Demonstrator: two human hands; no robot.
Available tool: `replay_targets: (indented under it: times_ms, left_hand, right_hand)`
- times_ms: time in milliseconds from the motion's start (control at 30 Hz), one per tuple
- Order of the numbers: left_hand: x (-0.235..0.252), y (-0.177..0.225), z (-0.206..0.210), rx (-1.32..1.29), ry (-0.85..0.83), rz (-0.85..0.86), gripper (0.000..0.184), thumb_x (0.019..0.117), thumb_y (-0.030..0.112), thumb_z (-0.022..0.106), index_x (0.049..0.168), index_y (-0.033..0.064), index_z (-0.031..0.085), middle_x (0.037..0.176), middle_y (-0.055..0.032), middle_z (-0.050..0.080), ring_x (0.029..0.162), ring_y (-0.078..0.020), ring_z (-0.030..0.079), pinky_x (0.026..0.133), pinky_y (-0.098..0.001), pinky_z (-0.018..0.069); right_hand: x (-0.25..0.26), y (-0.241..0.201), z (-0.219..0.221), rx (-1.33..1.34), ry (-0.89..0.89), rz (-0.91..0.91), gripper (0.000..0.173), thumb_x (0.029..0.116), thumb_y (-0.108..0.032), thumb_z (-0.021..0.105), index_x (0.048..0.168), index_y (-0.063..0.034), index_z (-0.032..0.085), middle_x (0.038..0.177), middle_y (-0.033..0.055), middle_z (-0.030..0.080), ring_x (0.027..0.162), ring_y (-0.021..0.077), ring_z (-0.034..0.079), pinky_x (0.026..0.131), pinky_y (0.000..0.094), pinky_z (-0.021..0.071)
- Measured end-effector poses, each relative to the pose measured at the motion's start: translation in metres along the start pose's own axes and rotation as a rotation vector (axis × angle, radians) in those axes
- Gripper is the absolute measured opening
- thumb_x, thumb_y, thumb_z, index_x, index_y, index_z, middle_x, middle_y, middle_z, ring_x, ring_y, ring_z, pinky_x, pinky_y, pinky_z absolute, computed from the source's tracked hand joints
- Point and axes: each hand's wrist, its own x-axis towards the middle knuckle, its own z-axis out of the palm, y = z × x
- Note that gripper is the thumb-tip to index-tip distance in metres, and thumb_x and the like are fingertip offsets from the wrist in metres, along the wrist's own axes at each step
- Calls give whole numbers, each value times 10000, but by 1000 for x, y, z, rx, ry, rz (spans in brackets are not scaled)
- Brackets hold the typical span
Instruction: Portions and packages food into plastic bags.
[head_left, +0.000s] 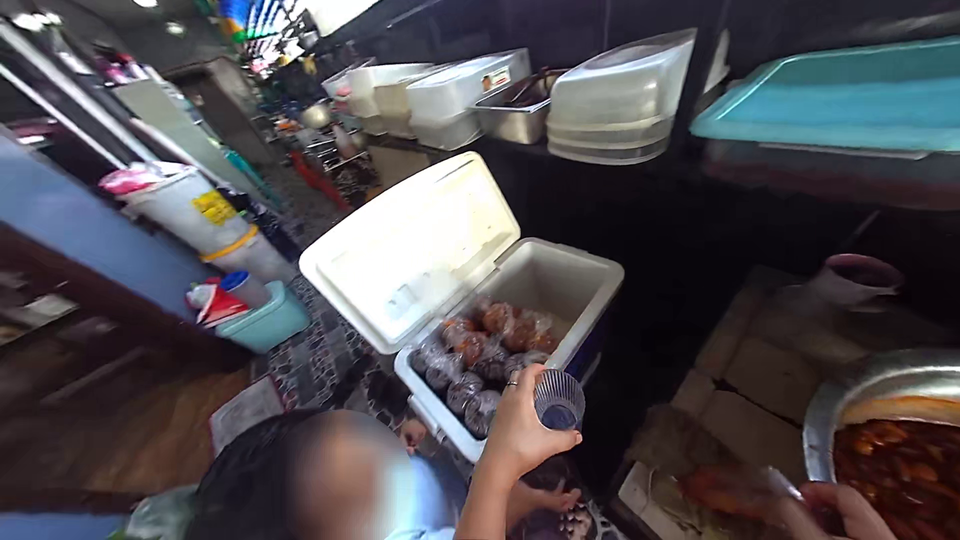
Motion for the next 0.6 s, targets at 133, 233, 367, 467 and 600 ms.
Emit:
replay_targets:
  times_ms: [133, 233, 367, 467, 600]
  left_hand:
    - [-39, -18, -12, 63, 91, -143, 1021, 605, 318, 931, 1480, 77, 464, 1404, -183, 553, 1255, -297, 571, 1054, -459, 480]
    - [-58, -35, -9, 118, 160, -171, 1031, 621, 344, 937, 1484, 45, 457, 1418, -211, 547, 1250, -335, 582, 1052, -497, 485]
    - [-80, -56, -6, 160, 225, -161, 1065, 611, 316, 950, 1485, -6, 434, 1365, -273, 562, 1185, -398, 611, 1002, -545, 505]
    - [-98, -74, -10, 228, 141, -205, 1123, 634, 266, 947, 1535, -37, 349, 1426, -338, 491, 1285, -480, 528, 1067, -607, 438]
    - [-119, -73, -20, 309, 188, -182, 928, 697, 405, 892, 1426, -40, 529, 1482, -362, 421, 1401, -577, 336, 1092, -769, 259]
  right_hand:
    - [10, 29, 3, 62, -26, -163, 209, 880, -51, 639, 988, 128, 637, 884, 245, 652, 760, 283, 635, 683, 415, 526]
    - [11, 24, 2, 28, -48, -166, 193, 879, -60, 643, 983, 103, 647, 840, 238, 655, 727, 333, 639, 651, 502, 518]
    - [25, 25, 2, -1, -132, -171, 181, 887, -109, 688, 983, 42, 664, 787, 191, 655, 688, 339, 644, 628, 554, 527]
    - [40, 26, -2, 55, -196, -127, 168, 915, -126, 685, 995, 16, 647, 769, 135, 625, 675, 258, 609, 622, 482, 505]
    - [48, 18, -12, 175, -270, -123, 168, 938, -145, 690, 1012, -13, 619, 769, 81, 604, 652, 174, 590, 607, 381, 508]
